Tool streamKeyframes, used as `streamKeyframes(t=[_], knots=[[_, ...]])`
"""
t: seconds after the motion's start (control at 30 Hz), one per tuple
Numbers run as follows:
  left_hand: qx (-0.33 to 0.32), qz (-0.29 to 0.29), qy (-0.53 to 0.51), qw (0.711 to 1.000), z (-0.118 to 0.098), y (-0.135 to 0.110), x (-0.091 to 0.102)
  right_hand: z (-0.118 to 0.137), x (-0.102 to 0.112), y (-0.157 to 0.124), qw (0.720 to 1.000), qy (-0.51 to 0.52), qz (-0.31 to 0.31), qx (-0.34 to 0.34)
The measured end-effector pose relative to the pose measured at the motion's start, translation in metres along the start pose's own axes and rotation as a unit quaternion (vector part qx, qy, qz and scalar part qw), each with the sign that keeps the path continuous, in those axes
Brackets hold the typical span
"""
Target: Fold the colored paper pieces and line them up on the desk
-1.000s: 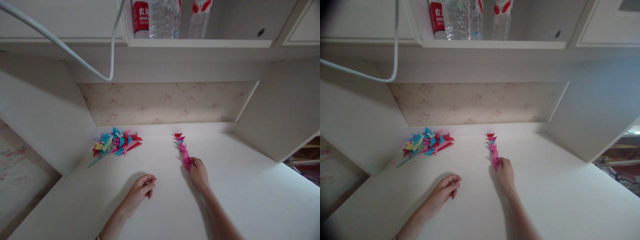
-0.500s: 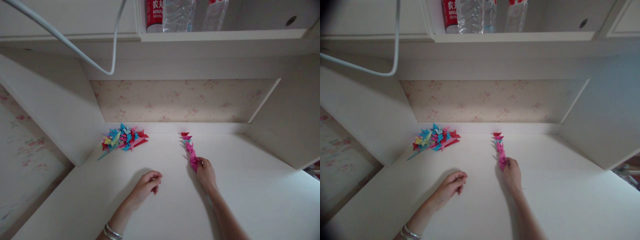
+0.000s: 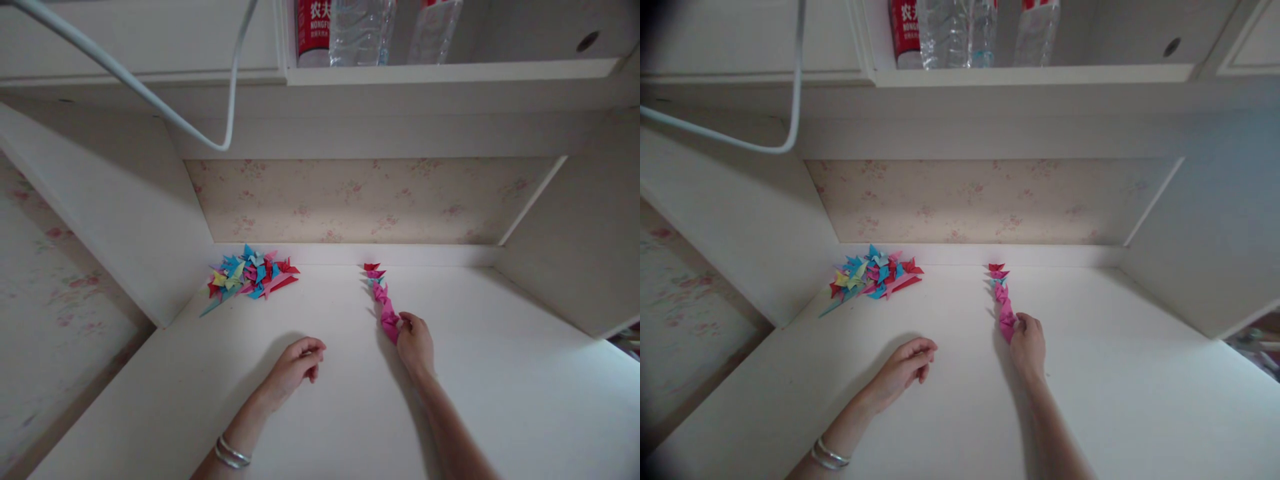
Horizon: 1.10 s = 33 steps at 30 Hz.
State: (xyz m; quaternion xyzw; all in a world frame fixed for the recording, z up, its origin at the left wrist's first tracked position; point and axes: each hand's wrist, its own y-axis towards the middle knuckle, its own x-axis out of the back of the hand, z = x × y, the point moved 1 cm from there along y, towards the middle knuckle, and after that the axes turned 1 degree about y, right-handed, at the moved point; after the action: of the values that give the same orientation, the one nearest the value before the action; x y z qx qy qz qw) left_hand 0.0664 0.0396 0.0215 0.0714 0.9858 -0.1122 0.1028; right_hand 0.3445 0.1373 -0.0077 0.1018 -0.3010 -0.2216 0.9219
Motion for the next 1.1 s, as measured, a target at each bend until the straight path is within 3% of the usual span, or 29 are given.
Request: streamKeyframes(t=[0.27,0.37,0.43,0.57,0.73,0.87,1.1], knots=[[-0.028,-0.029,-0.015,0.999,0.002,-0.002,0.002,0.006,0.02,-0.021,0.993,0.054,-0.098,-0.025],[-0.048,-0.042,-0.018,0.998,0.002,-0.006,0.002,0.019,0.026,-0.044,0.992,0.083,-0.095,-0.018],[-0.06,-0.046,-0.011,0.997,0.002,-0.008,0.001,0.031,0.026,-0.068,0.991,0.11,-0.065,0.037],[-0.076,-0.059,0.001,0.995,0.002,-0.011,-0.003,0.051,0.025,-0.121,0.974,0.159,0.067,0.145],[-0.091,-0.159,0.006,0.983,0.002,-0.011,0.001,0.06,0.037,-0.163,0.959,0.176,0.173,0.143],[-0.098,-0.27,0.034,0.957,-0.015,-0.008,0.039,0.061,0.045,-0.173,0.957,0.179,0.197,0.117],[-0.072,-0.422,0.214,0.878,-0.091,0.013,0.136,0.065,0.038,-0.169,0.947,0.173,0.237,0.132]])
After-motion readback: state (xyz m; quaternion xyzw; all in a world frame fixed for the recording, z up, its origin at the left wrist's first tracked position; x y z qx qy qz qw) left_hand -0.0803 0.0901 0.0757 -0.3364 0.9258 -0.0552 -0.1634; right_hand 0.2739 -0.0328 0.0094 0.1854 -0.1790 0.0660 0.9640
